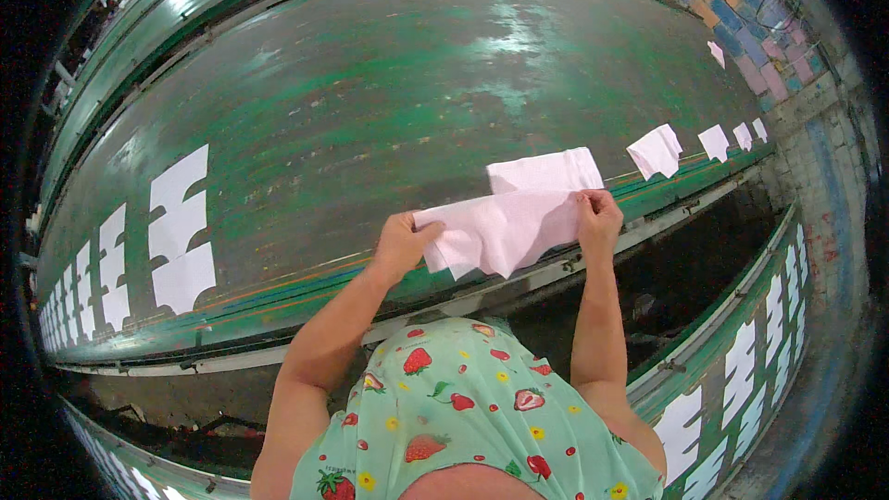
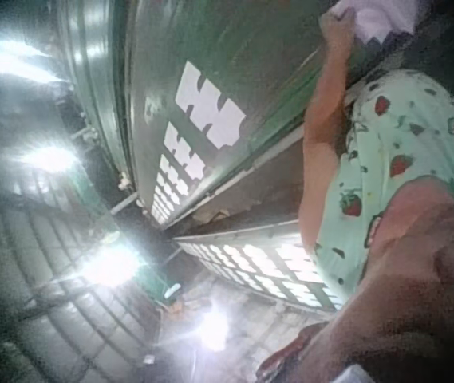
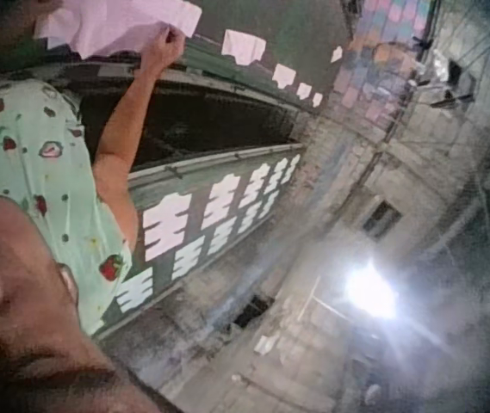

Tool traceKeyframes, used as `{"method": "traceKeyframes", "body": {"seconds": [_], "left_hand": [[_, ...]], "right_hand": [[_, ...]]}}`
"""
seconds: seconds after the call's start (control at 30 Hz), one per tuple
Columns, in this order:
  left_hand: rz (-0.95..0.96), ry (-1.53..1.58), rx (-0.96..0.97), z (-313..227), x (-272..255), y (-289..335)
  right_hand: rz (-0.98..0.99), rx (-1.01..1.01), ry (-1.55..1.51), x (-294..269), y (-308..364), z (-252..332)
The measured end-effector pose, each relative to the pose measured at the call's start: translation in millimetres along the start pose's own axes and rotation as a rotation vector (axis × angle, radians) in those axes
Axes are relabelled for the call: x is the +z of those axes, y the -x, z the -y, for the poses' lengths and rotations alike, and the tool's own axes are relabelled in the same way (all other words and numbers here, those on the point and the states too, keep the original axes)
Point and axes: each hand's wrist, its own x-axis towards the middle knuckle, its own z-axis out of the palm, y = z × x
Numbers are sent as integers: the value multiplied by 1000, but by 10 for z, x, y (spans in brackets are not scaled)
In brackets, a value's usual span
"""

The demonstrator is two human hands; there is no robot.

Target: The person repeatedly picks up white paper sheets from a green conveyor belt and folds them in half by hand. The folded papers are placed back on the belt as the process continues.

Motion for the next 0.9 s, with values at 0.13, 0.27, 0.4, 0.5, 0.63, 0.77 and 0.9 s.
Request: {"method": "traceKeyframes", "body": {"seconds": [0.13, 0.27, 0.4, 0.5, 0.63, 0.77, 0.9], "left_hand": [[-205, -483, 86, 134, 208, -408], [-329, -702, 57, 244, 280, -549], [-506, -760, 272, 244, 395, -551], [-430, -576, 470, 177, 655, -446], [-35, -372, 589, -44, 1321, -269], [90, 13, 273, -365, 1473, -197], [-43, 362, 196, -478, 1128, 117]], "right_hand": [[111, -8, 161, -60, -308, -363], [138, -19, 362, -49, -454, -681], [57, 37, 376, -208, -582, -894], [78, 167, 106, -235, -655, -775], [345, 495, -440, 194, -372, -115], [729, 98, -719, 430, -124, 587], [659, -347, -582, 466, -298, 1011]]}}
